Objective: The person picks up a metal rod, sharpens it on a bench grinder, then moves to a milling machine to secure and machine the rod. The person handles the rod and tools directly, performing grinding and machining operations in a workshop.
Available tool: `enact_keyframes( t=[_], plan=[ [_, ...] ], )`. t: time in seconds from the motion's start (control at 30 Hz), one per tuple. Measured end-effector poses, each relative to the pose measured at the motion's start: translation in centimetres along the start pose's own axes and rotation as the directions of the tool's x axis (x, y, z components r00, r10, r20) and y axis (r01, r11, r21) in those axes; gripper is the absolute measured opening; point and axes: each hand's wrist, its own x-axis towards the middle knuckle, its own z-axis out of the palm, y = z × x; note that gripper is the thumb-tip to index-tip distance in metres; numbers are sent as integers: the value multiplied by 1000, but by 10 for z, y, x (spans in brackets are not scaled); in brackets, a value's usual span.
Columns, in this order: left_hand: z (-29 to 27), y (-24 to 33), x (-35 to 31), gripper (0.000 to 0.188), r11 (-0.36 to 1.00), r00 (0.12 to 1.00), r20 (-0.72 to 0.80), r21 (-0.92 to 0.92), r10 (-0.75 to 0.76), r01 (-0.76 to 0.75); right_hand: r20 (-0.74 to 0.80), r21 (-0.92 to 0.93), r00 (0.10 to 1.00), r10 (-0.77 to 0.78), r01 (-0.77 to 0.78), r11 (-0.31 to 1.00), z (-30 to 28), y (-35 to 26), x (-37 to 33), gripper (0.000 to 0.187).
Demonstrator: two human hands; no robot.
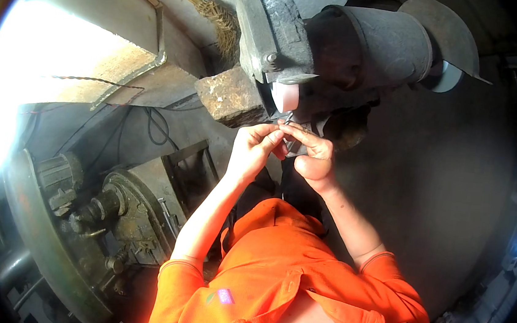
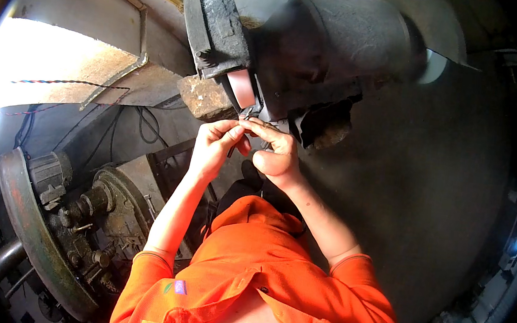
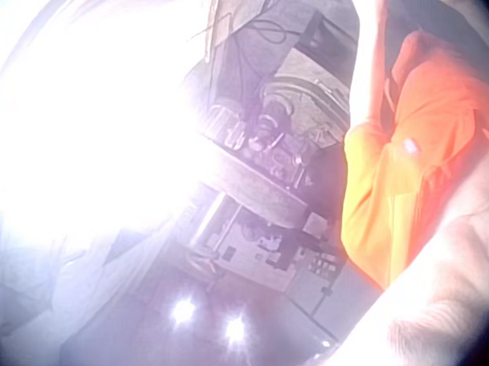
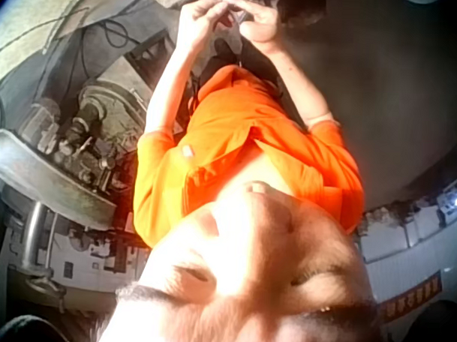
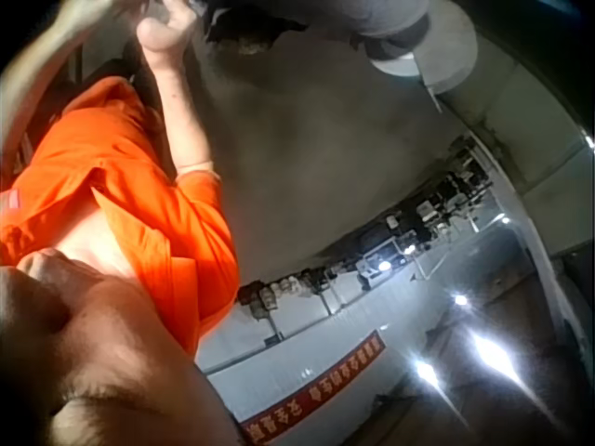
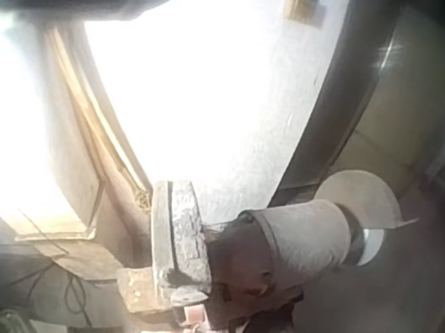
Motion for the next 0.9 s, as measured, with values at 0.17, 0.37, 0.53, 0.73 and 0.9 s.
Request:
enact_keyframes(
  t=[0.17,0.37,0.53,0.73,0.9],
  plan=[
    [2,4,0,19,1000,1000,-8,0,5,-5,13,-2,1000,-3,3,1000,-1,-1,2,60],
    [1,3,0,19,1000,1000,-10,4,5,-5,21,18,1000,-11,10,1000,-1,2,3,59],
    [-3,-3,1,19,998,1000,11,-57,-23,23,22,18,1000,-4,4,1000,-1,3,3,58],
    [-5,-2,2,21,989,993,18,-82,-120,121,34,36,999,42,-43,998,-1,0,2,62],
    [-6,-3,3,21,984,991,39,-118,-129,133,14,69,995,94,-95,993,1,-1,1,62]
  ],
)
